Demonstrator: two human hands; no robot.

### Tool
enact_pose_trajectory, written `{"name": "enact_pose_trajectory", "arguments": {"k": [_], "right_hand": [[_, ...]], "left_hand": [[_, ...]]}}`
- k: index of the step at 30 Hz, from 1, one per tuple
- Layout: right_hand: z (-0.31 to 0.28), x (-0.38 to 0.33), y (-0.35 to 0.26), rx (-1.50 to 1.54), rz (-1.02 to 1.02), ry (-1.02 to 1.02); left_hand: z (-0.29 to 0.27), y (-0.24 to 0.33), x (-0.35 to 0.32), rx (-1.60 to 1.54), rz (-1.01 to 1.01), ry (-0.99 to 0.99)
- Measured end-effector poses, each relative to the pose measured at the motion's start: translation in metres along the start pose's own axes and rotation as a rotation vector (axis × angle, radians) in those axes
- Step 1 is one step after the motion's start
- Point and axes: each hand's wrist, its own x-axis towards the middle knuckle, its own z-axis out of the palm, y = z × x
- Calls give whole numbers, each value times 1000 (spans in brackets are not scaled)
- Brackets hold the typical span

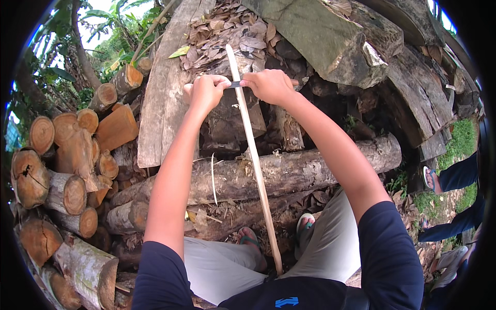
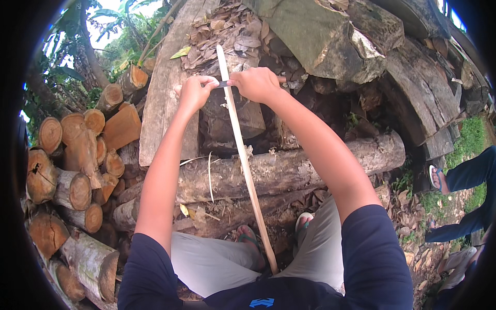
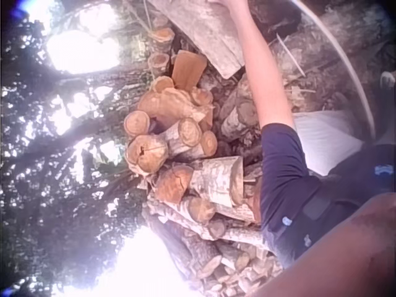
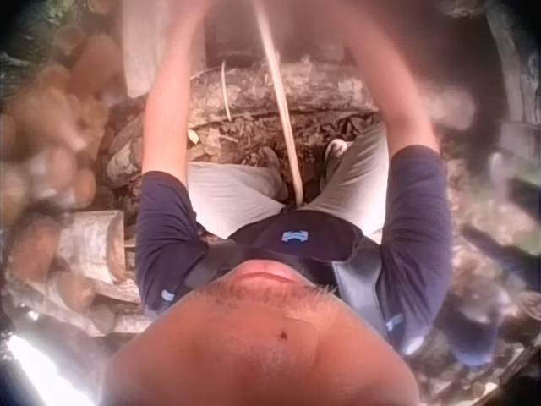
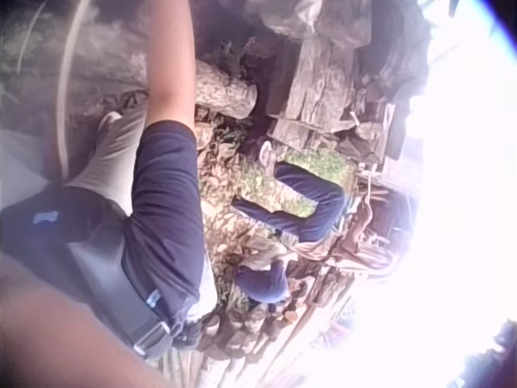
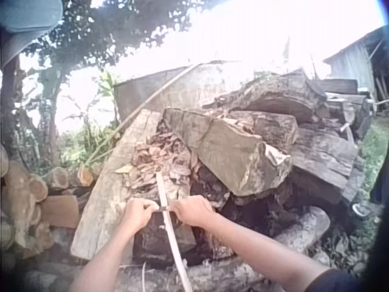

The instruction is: The person sits on the ground and uses a knife to shave a long wooden stick, removing bark and smoothing the surface. The person holds the stick with one hand and shaves it with the other, occasionally rotating the stick to access different sides.

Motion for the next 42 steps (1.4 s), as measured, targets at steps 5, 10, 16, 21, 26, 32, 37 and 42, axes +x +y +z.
{"name": "enact_pose_trajectory", "arguments": {"k": [5,10,16,21,26,32,37,42], "right_hand": [[12,-30,-13,78,72,-34],[-1,-11,-4,71,64,-31],[8,-44,-20,86,89,-108],[2,-22,-10,40,96,-33],[17,-48,-20,60,68,-31],[8,-35,-9,57,127,-61],[15,-60,-23,106,129,-59],[21,-82,-22,214,190,-67]], "left_hand": [[5,-14,-19,-53,-46,-154],[3,-1,-6,-43,-31,-69],[8,-24,-18,-101,-86,-330],[5,-1,-12,-9,-63,-109],[8,-11,-38,-26,-56,-163],[9,5,-33,-59,-4,6],[4,-2,-37,6,-29,-187],[-3,14,-52,67,-5,-249]]}}
